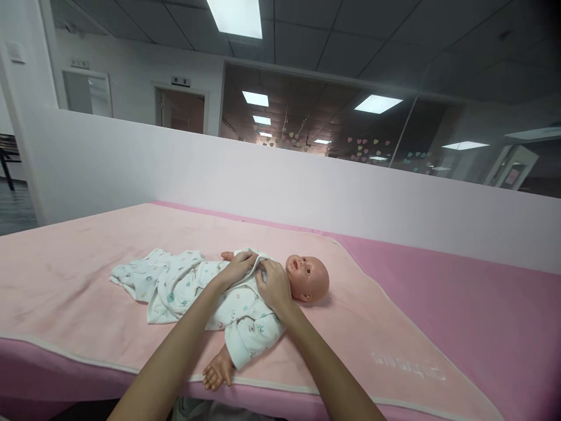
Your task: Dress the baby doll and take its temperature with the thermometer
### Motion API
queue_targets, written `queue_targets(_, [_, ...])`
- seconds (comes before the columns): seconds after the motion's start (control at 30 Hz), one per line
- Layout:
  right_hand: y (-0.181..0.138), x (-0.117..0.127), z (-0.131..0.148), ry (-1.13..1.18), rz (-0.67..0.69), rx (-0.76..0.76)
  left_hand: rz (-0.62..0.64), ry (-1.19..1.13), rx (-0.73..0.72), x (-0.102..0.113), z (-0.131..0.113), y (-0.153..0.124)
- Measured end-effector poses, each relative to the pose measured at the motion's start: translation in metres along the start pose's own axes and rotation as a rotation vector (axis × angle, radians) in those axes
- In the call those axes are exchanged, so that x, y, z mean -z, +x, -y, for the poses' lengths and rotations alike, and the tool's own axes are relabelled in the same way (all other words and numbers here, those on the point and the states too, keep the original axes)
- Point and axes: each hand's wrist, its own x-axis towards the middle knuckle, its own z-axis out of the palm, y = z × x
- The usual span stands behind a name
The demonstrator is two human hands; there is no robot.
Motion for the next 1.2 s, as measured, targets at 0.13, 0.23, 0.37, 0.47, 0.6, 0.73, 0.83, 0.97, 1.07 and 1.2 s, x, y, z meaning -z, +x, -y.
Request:
queue_targets(0.13, [0.004,-0.001,-0.005,0.03,0.046,-0.078,0.009,-0.023,0.014,0.0,0.003,0.001])
queue_targets(0.23, [0.009,-0.003,-0.011,0.068,0.078,-0.168,0.013,-0.022,0.043,-0.001,0.002,0.001])
queue_targets(0.37, [0.013,-0.008,-0.018,0.02,0.068,-0.19,0.018,-0.02,0.044,-0.002,-0.002,-0.001])
queue_targets(0.47, [0.014,-0.011,-0.019,-0.04,0.039,-0.18,0.01,-0.018,0.031,-0.003,-0.004,-0.002])
queue_targets(0.6, [0.011,-0.013,-0.019,-0.14,0.02,-0.141,0.009,0.017,-0.017,-0.002,-0.006,-0.003])
queue_targets(0.73, [0.008,-0.008,-0.018,-0.261,-0.01,-0.056,0.009,0.055,-0.022,-0.002,-0.008,-0.004])
queue_targets(0.83, [0.009,0.0,-0.015,-0.386,-0.005,-0.026,0.01,0.058,-0.013,-0.002,-0.008,-0.004])
queue_targets(0.97, [0.012,0.01,-0.012,-0.577,0.046,-0.006,0.011,0.05,0.01,-0.001,-0.007,-0.005])
queue_targets(1.07, [0.012,0.015,-0.012,-0.632,0.077,0.016,0.012,0.055,0.003,-0.001,-0.006,-0.004])
queue_targets(1.2, [0.011,0.019,-0.013,-0.535,0.034,0.057,0.013,0.053,-0.019,-0.001,-0.006,-0.004])
